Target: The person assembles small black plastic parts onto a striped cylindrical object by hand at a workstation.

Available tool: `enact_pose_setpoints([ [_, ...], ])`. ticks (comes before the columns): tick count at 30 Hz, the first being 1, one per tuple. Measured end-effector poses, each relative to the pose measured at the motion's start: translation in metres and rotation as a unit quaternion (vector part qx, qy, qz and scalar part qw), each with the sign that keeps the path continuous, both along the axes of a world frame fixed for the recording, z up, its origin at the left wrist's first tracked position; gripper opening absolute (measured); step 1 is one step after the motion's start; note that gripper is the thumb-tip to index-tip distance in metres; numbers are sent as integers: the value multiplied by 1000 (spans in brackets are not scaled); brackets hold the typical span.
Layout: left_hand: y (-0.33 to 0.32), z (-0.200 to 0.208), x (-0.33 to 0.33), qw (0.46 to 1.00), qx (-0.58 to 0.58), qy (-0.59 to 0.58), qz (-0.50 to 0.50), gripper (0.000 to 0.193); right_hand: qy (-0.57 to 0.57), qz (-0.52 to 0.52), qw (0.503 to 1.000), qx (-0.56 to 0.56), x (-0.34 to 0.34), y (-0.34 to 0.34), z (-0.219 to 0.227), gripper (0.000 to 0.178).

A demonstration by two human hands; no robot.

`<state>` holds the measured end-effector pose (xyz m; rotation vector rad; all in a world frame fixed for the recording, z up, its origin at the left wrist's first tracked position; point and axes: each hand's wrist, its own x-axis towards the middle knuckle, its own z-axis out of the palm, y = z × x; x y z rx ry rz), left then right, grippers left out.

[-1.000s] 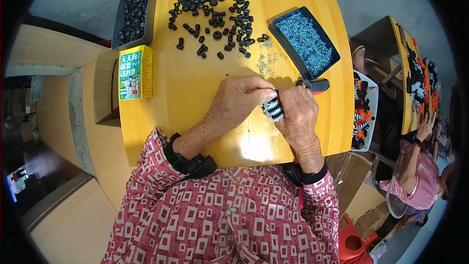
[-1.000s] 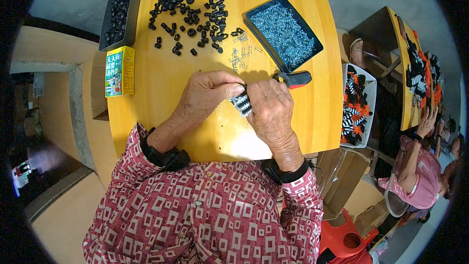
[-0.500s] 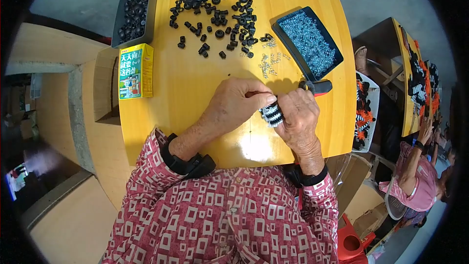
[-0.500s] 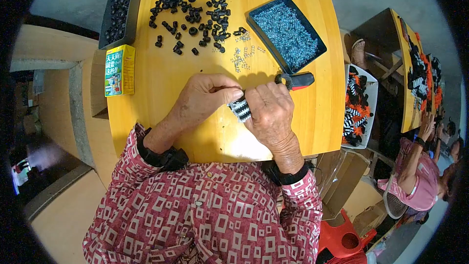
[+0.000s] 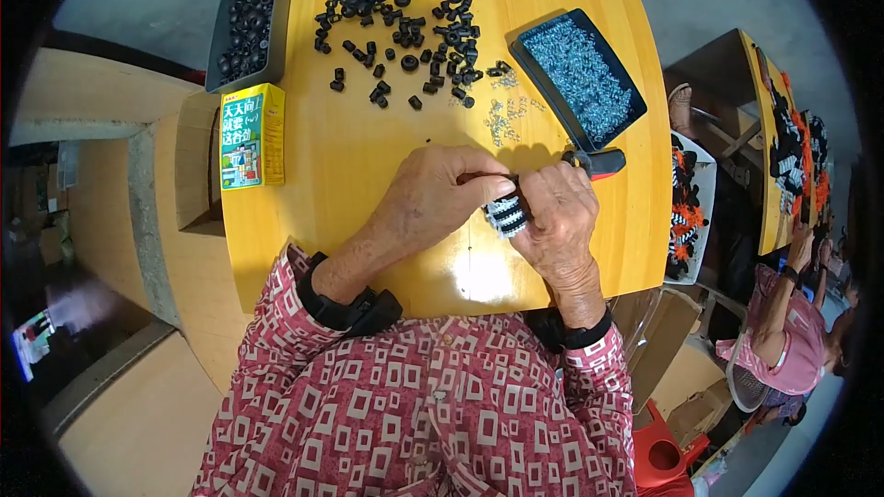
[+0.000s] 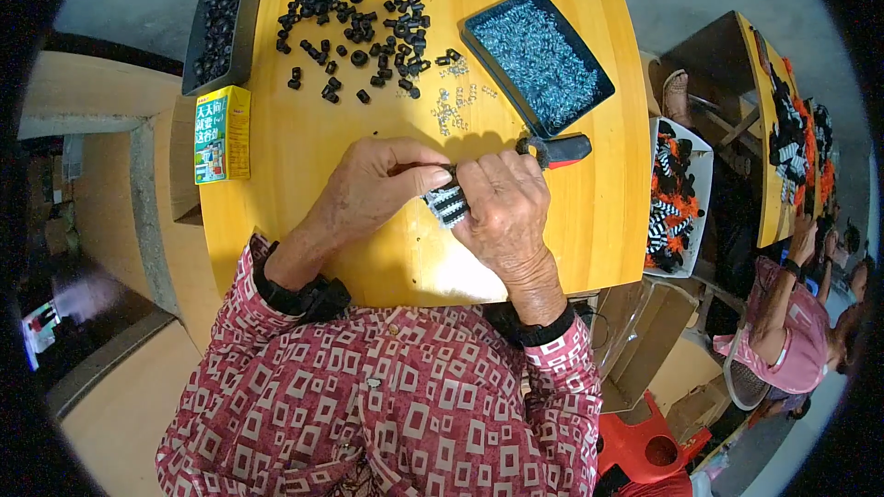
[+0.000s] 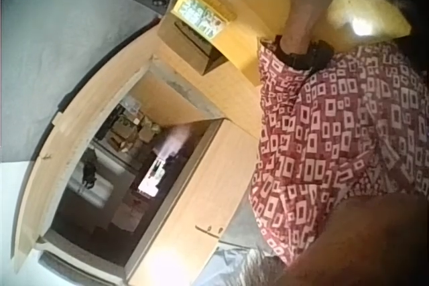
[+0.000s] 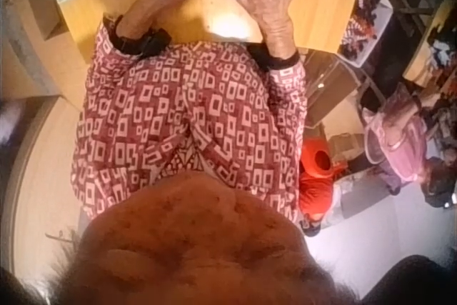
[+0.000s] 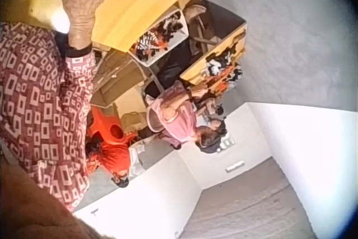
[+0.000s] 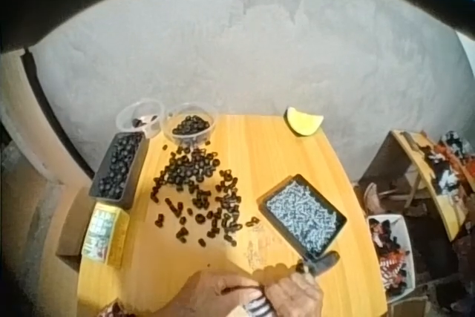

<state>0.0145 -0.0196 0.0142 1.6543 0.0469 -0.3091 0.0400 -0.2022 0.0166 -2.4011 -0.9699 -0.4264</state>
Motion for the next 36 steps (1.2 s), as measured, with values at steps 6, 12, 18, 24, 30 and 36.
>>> enact_pose_setpoints([
  [6, 4, -3, 0, 998, 50, -23, -26, 17, -9, 5, 1000, -12, 1, 2, 0, 20],
  [12, 7, -3, 3, 998, 41, -22, -35, 18, 31, 25, 999, -11, 0, -1, 0, 26],
  [18, 8, -7, 1, 999, 18, -5, -42, 16, 23, 34, 999, 1, -1, 0, -4, 26],
  [24, 7, -7, 0, 999, -6, 17, -31, 15, 8, 42, 999, 10, 0, -1, -9, 25],
  [30, 9, -8, 0, 998, 31, -31, -51, 14, 15, 48, 999, -7, 2, -1, -7, 22],
  [36, 13, -5, 1, 995, 25, -20, -89, 13, 0, 71, 997, -7, 2, -2, -5, 19],
])
